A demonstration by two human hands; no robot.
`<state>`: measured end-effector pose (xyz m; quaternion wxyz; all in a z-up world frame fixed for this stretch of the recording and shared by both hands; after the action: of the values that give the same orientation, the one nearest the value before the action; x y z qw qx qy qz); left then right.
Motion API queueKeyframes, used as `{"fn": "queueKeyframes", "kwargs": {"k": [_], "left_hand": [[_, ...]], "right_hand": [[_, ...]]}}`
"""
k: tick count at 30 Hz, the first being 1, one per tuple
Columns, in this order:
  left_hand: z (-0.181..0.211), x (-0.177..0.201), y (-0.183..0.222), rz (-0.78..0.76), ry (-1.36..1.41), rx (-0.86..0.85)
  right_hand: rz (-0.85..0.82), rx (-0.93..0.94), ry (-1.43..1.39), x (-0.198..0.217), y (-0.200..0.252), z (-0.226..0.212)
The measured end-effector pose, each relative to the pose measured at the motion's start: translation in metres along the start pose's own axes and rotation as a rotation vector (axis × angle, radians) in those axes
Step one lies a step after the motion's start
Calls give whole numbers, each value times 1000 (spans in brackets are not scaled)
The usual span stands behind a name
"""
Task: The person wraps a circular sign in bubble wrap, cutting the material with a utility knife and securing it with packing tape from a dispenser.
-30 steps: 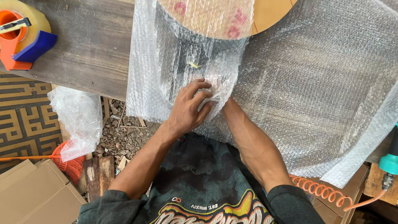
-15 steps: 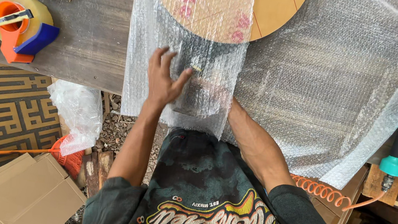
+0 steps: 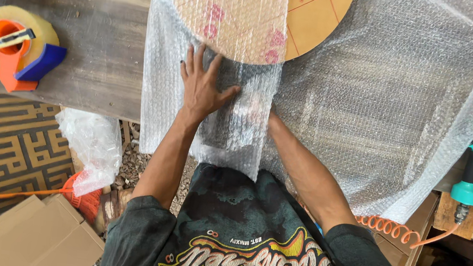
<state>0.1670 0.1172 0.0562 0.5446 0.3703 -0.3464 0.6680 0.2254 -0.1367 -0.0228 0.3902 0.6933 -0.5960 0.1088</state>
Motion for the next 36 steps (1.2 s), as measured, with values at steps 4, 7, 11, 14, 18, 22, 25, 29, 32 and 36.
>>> {"fn": "queueKeyframes", "kwargs": {"k": [4, 7, 11, 14, 18, 22, 25, 29, 32, 36], "left_hand": [[-14, 19, -26, 185, 63, 5], [-13, 29, -59, 209, 40, -2], [-1, -2, -123, 44, -82, 24], [22, -22, -162, -75, -154, -13], [82, -36, -154, -321, -225, -129], [105, -57, -139, -278, -148, -240], [107, -59, -126, -257, -114, -297], [114, -64, -115, -229, -68, -356], [113, -71, -110, -230, -76, -395], [126, -55, -107, -270, -47, -380]], "right_hand": [[61, -24, -17, 19, -13, 15], [192, -15, -167, 64, -16, -20], [336, 190, -202, 115, -28, -60], [293, 261, -134, 114, -45, -79], [286, 272, -22, 99, -71, -53], [301, 342, 6, 101, -69, -58], [278, 328, -20, 97, -62, -60], [348, 418, -32, 103, -65, -62], [332, 441, -14, 106, -65, -63], [258, 434, -74, 110, -69, -52]]}}
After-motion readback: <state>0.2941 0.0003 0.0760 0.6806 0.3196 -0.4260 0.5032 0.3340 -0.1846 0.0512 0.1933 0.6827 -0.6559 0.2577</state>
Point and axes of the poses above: each hand's wrist, its own y-axis away from the middle knuckle, its own x-axis out of the back of the hand, z = x × y, the point moved 9 cm from there along -y, towards the middle knuckle, and after that the axes turned 4 degrees about z, right-handed, at the moved point
